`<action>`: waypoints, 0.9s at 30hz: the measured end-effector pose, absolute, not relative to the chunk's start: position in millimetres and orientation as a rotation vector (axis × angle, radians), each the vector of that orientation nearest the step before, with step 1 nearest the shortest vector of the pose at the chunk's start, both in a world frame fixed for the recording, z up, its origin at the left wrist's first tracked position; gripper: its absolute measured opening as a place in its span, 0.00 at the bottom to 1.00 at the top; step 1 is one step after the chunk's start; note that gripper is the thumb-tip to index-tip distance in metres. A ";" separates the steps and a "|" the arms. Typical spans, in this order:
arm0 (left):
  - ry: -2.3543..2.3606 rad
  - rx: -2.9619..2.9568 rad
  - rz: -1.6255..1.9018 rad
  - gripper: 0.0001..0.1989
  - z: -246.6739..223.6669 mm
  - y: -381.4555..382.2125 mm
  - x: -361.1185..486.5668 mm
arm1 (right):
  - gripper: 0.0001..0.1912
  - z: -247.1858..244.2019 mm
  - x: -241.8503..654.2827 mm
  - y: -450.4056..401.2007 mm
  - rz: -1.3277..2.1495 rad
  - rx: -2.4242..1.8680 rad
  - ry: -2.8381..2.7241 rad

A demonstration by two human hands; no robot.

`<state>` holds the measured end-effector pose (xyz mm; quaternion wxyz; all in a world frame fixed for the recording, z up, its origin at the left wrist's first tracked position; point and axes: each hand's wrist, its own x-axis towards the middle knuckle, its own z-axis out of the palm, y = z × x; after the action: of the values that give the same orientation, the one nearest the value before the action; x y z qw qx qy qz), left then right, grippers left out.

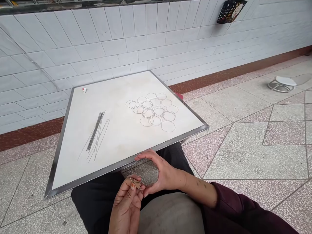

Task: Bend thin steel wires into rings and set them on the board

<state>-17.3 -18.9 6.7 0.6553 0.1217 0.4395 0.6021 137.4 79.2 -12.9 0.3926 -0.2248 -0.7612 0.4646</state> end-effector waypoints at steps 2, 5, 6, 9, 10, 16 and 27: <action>1.000 0.272 1.373 0.05 6.1 -18.5 -17.8 | 0.54 -18.8 136.6 80.0 1.251 -0.553 -1.904; 1.006 0.211 1.417 0.05 5.2 -18.3 -19.4 | 0.67 -28.6 134.9 82.2 1.485 -0.462 -1.772; 1.010 0.184 1.444 0.06 5.0 -18.2 -20.1 | 0.68 -30.9 134.6 82.7 1.563 -0.444 -1.705; 1.027 0.104 1.533 0.07 4.6 -18.1 -21.9 | 0.48 -31.7 133.9 81.6 1.793 -0.446 -1.493; 1.031 0.082 1.553 0.07 4.5 -18.1 -22.2 | 0.38 -30.1 133.6 80.4 1.870 -0.443 -1.423; 1.023 0.030 1.552 0.07 6.3 -16.6 -20.9 | 0.17 -18.7 126.3 72.3 2.072 -0.434 -1.245; 1.026 0.022 1.579 0.09 10.5 -12.2 -18.0 | 0.15 -16.0 119.9 69.9 1.849 -0.433 -1.441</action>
<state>-18.0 -12.2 10.5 0.5886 0.0094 0.4404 0.6779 119.9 69.9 -16.0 0.3698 -0.1688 -0.5617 0.7206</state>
